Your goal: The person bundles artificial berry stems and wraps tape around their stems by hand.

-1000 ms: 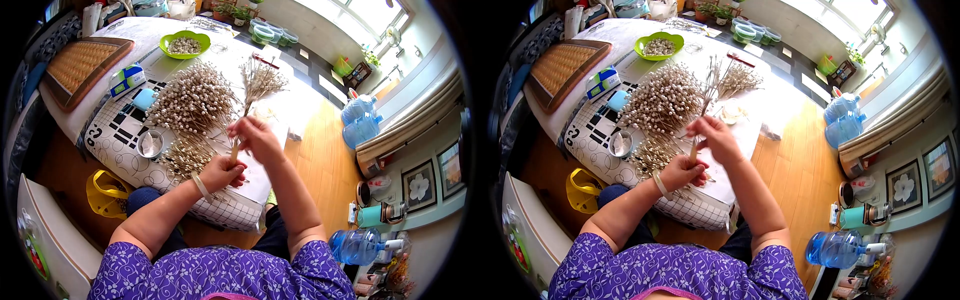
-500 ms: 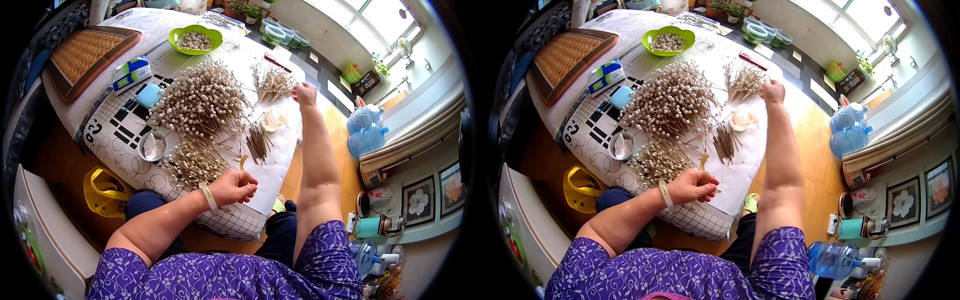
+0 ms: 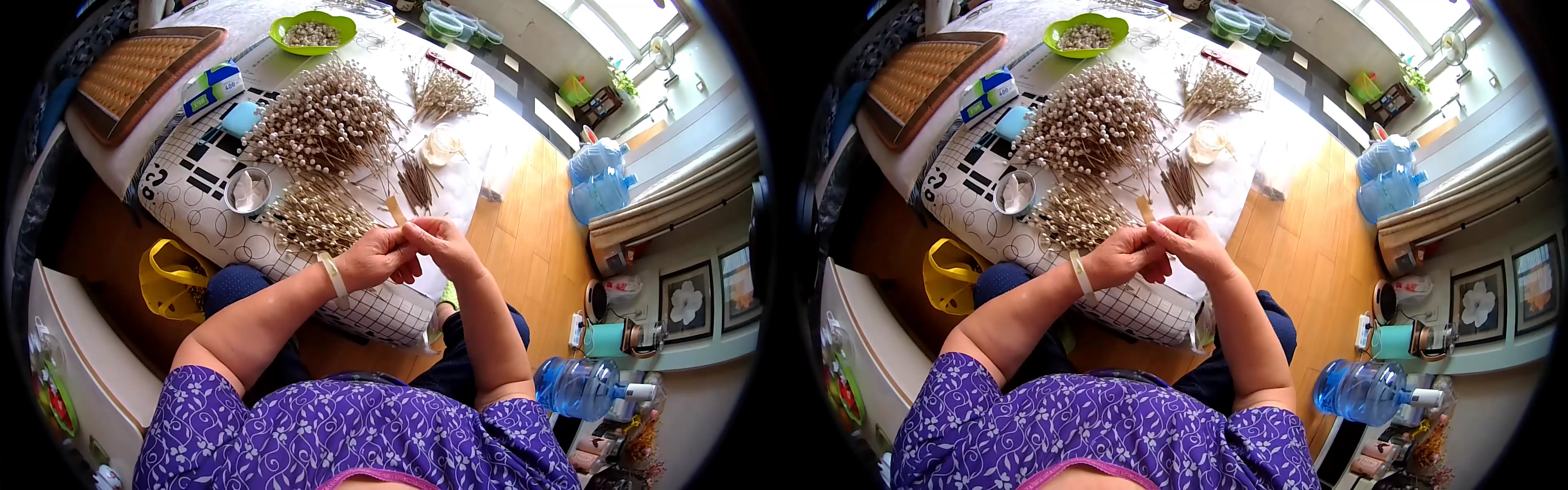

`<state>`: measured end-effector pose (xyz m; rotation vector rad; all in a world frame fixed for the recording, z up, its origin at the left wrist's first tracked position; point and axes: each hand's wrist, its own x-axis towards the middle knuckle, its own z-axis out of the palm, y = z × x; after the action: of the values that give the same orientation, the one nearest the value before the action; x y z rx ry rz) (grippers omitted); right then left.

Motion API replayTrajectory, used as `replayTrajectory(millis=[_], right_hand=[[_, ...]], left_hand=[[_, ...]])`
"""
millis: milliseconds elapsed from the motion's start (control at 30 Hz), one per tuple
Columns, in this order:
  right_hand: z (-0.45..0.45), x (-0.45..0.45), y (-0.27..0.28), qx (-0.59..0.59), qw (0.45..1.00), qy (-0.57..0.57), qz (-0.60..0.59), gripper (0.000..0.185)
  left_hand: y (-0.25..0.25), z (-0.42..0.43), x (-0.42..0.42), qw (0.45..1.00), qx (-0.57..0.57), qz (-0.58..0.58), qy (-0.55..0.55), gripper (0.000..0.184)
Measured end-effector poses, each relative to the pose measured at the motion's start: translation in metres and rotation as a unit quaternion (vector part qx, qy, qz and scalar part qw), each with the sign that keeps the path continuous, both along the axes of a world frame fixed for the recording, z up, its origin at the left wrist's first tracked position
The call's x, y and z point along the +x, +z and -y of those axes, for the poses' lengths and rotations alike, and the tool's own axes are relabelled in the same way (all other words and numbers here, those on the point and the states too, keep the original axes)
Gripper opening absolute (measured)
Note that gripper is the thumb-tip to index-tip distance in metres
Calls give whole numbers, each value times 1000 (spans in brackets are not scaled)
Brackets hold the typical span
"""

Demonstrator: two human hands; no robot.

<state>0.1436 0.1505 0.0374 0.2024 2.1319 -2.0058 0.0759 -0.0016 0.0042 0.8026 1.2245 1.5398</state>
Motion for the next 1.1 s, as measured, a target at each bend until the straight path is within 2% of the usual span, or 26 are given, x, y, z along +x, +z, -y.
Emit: replayTrajectory(millis=[67, 267, 333, 367, 400, 467, 533, 567, 633, 700, 767, 833, 967, 1033, 1100], right_hand=[[7, 0, -6, -142, 989, -41, -17, 28], [13, -12, -6, -156, 977, -117, -89, 19], [8, -9, 1, -176, 975, -131, -46, 17], [3, -8, -1, -140, 982, -113, -56, 19], [-3, -6, 0, -144, 981, -115, -56, 19], [-8, -2, 6, -68, 996, -52, 20, 19], [-3, 0, 6, -72, 995, -64, 30, 18], [-6, -1, -2, -29, 999, -42, 12, 19], [-9, -2, -5, 36, 999, -9, 10, 19], [-10, -2, -13, 46, 999, -6, 2, 18], [-11, -3, -17, 59, 998, -3, -8, 18], [-10, -3, -19, 97, 995, 13, 5, 16], [-9, -4, -13, 86, 995, 39, 34, 16], [0, -2, -5, 2, 1000, -9, -18, 19], [0, -4, -15, -19, 999, -19, -41, 21]], left_hand=[[0, -2, 1, 1000, -12, -12, -18, 25], [-1, -4, 8, 994, -70, -53, -65, 21], [9, 1, 0, 954, -68, -278, -91, 21], [8, 2, -6, 946, -72, -307, -71, 26], [8, 5, -12, 980, -95, -168, -39, 27], [1, 7, -30, 971, -36, -200, 128, 25], [16, 12, -37, 986, -12, -48, 158, 26], [22, 12, -38, 987, -19, -13, 159, 27], [25, 11, -39, 990, -34, -14, 136, 27], [24, 8, -37, 991, -38, -25, 124, 26], [19, 4, -35, 988, -50, -94, 110, 17], [15, 3, -37, 989, -39, -85, 111, 14], [7, 3, -41, 992, -41, -53, 105, 13], [8, 3, -41, 993, -43, -48, 101, 13], [11, 3, -41, 991, -55, -58, 110, 13]])
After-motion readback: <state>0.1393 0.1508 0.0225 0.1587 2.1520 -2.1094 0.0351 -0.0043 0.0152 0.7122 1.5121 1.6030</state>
